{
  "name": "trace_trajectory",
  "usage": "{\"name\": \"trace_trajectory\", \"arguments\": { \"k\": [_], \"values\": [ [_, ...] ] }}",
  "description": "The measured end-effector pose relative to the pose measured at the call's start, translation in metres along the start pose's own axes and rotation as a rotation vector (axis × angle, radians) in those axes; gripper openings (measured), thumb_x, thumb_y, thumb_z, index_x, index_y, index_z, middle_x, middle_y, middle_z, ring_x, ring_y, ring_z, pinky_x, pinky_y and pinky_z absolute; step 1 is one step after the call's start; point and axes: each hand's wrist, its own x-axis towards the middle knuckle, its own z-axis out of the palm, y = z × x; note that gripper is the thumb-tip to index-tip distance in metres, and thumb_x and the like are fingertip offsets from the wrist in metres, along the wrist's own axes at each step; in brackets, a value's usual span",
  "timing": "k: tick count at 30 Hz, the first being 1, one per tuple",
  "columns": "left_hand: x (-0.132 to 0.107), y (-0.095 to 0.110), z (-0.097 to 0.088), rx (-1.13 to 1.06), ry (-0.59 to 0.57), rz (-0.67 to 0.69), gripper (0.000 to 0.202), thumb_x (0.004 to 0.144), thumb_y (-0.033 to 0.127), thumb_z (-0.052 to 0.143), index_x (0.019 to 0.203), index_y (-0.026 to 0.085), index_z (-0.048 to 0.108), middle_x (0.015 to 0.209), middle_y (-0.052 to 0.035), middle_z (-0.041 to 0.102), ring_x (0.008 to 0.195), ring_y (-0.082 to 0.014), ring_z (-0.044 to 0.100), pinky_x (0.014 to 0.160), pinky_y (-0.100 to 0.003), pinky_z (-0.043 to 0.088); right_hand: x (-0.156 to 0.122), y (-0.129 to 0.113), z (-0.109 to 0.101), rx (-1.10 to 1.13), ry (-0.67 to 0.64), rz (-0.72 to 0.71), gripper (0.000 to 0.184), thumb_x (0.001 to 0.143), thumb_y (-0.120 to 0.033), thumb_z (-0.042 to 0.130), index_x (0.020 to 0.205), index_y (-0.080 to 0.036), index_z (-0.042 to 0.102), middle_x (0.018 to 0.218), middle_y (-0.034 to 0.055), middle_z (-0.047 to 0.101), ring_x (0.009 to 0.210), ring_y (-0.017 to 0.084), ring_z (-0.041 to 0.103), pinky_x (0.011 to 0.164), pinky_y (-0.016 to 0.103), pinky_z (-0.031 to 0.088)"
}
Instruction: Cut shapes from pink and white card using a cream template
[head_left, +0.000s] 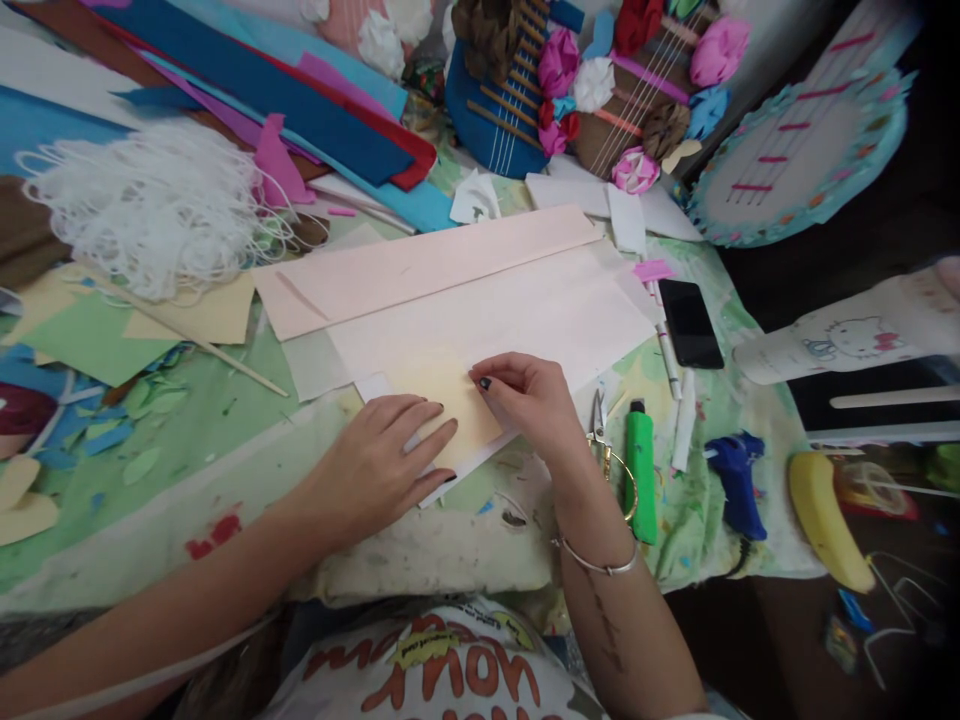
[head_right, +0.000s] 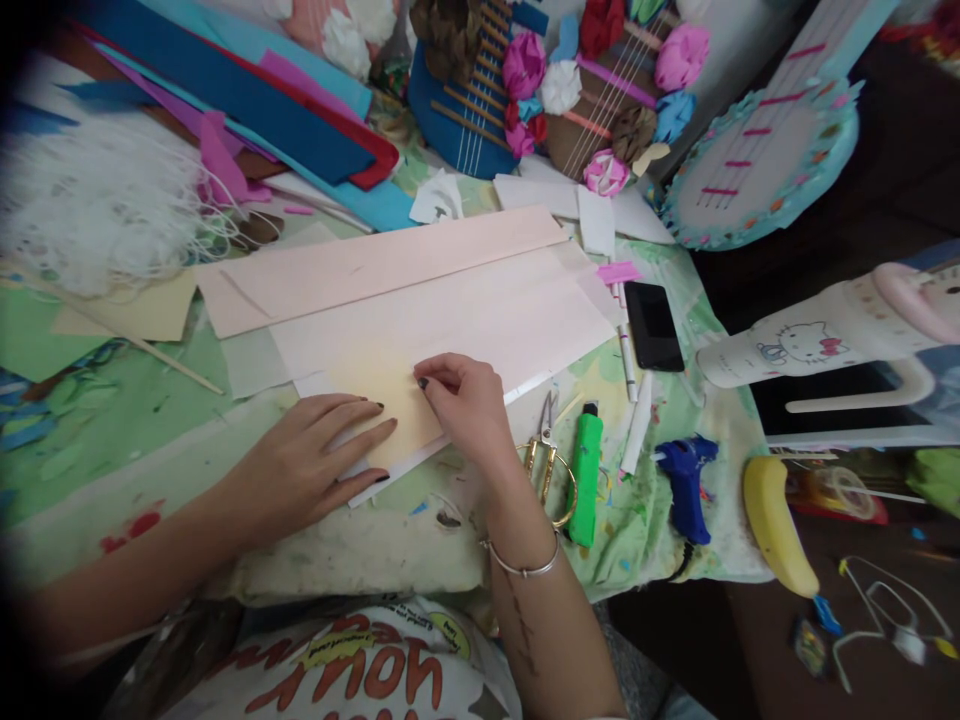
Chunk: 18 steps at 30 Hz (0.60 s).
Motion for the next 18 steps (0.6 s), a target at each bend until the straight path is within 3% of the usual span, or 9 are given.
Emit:
{"name": "trace_trajectory", "arguments": {
  "k": [18],
  "values": [
    [-0.0013, -0.0007, 0.0025, -0.031, -0.005, -0.032, 0.034, 0.095, 0.032, 0.059, 0.121, 0.009, 0.062, 0.118, -0.0201, 0.064, 0.11, -0.0344, 0.058, 0.091, -0.053, 0.051, 0.0005, 0.0001, -0.0003, 0.028, -0.025, 0.027, 0.019, 0.074, -0.012, 0.06, 0.088, -0.017, 0.072, 0.093, 0.0067, 0.078, 0.091, 0.017, 0.073, 0.09, 0.036, 0.057]
  ]
}}
